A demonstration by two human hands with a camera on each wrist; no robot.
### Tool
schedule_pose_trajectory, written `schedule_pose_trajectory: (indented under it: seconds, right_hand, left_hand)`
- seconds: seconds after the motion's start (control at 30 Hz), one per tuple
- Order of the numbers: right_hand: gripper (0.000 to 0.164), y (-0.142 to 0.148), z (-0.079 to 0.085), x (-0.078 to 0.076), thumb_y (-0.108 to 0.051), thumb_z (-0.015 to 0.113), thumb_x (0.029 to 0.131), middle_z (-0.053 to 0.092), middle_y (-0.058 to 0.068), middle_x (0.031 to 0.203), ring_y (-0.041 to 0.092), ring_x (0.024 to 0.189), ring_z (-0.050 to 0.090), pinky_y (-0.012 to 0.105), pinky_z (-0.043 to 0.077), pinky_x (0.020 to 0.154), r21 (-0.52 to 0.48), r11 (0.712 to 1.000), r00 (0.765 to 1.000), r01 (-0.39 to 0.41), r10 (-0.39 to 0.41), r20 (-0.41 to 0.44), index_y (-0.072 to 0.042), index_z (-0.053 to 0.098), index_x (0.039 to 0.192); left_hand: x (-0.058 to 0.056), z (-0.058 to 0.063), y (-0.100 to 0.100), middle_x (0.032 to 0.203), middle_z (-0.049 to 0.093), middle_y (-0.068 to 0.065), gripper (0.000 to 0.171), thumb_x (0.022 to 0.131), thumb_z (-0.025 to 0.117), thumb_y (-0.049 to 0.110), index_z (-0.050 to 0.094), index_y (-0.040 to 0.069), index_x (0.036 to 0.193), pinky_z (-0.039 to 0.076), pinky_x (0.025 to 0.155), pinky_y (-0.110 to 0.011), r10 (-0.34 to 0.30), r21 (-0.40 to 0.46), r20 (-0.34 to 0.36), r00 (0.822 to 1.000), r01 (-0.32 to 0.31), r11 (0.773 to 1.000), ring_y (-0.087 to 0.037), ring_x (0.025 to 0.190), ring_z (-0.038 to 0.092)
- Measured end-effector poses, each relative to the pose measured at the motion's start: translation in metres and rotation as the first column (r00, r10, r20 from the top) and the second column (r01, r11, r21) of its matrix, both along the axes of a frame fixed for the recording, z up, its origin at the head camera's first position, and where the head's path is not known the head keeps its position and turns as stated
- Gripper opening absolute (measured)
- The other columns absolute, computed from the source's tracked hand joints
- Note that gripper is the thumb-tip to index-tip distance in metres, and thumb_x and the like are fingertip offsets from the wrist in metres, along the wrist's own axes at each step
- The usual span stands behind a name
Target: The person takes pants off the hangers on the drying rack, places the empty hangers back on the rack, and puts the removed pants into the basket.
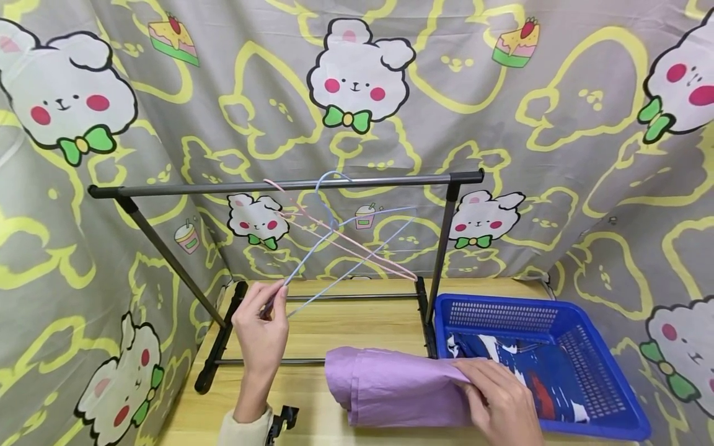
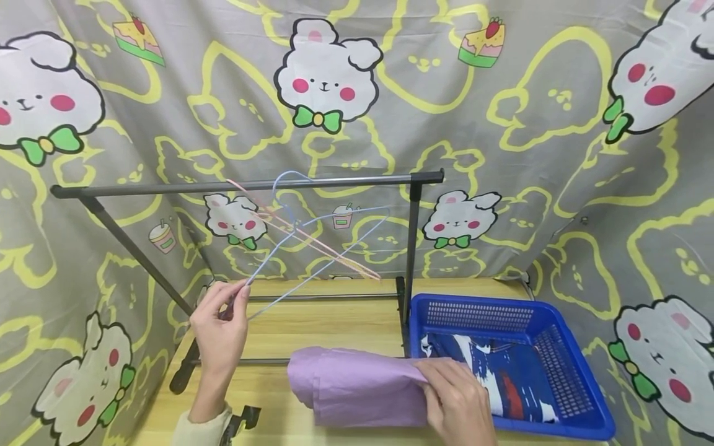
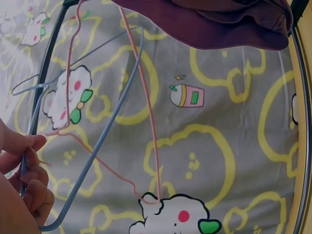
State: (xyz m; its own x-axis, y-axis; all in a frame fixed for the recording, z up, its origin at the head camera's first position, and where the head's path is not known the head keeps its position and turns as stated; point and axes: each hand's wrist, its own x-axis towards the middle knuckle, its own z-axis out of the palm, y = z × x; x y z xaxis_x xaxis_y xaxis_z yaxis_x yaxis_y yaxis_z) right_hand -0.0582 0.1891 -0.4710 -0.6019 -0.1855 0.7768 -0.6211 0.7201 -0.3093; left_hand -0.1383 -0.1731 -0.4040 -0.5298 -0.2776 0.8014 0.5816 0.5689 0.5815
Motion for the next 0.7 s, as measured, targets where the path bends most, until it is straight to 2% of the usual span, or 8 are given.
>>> schedule_pose_trajectory:
  seconds: [0.23, 0.57, 0.7]
  right_hand:
    - [0.046, -0.002, -0.001, 0.001, -0.035, 0.041, 0.108, 0.075, 0.002, 0.097, 0.026, 0.086, 0.069, 0.011, 0.035, 0.104, -0.008, 1.0, 1.0, -0.014, 0.014, -0.006, -0.01, 0.079, 0.102]
    - [0.046, -0.001, 0.0, -0.001, -0.035, 0.042, 0.108, 0.075, 0.003, 0.098, 0.026, 0.086, 0.069, 0.011, 0.036, 0.104, -0.019, 1.0, 1.0, -0.013, 0.013, -0.008, -0.009, 0.08, 0.103]
    - [0.046, -0.002, 0.001, -0.004, -0.034, 0.043, 0.107, 0.075, 0.005, 0.097, 0.026, 0.086, 0.069, 0.012, 0.036, 0.104, -0.034, 0.999, 0.999, -0.022, 0.021, -0.024, -0.008, 0.08, 0.101]
  left_hand:
    - [-0.005, 0.002, 0.007, 0.082, 0.066, -0.009, 0.019, 0.09, 0.071, -0.01, 0.079, -0.001, 0.105, 0.034, 0.049, -0.013, 0.002, -0.033, 0.072, 0.997, 0.0, 0.999, -0.009, 0.062, 0.049]
    - [-0.005, -0.004, 0.012, 0.082, 0.066, -0.006, 0.021, 0.089, 0.072, -0.01, 0.079, 0.0, 0.106, 0.032, 0.046, -0.015, 0.008, -0.053, 0.076, 0.997, -0.004, 0.999, -0.011, 0.058, 0.047]
    - [-0.003, -0.004, 0.011, 0.083, 0.066, -0.004, 0.021, 0.092, 0.07, -0.007, 0.079, 0.003, 0.109, 0.033, 0.046, -0.015, -0.004, -0.062, 0.111, 0.994, 0.011, 0.998, -0.01, 0.058, 0.047]
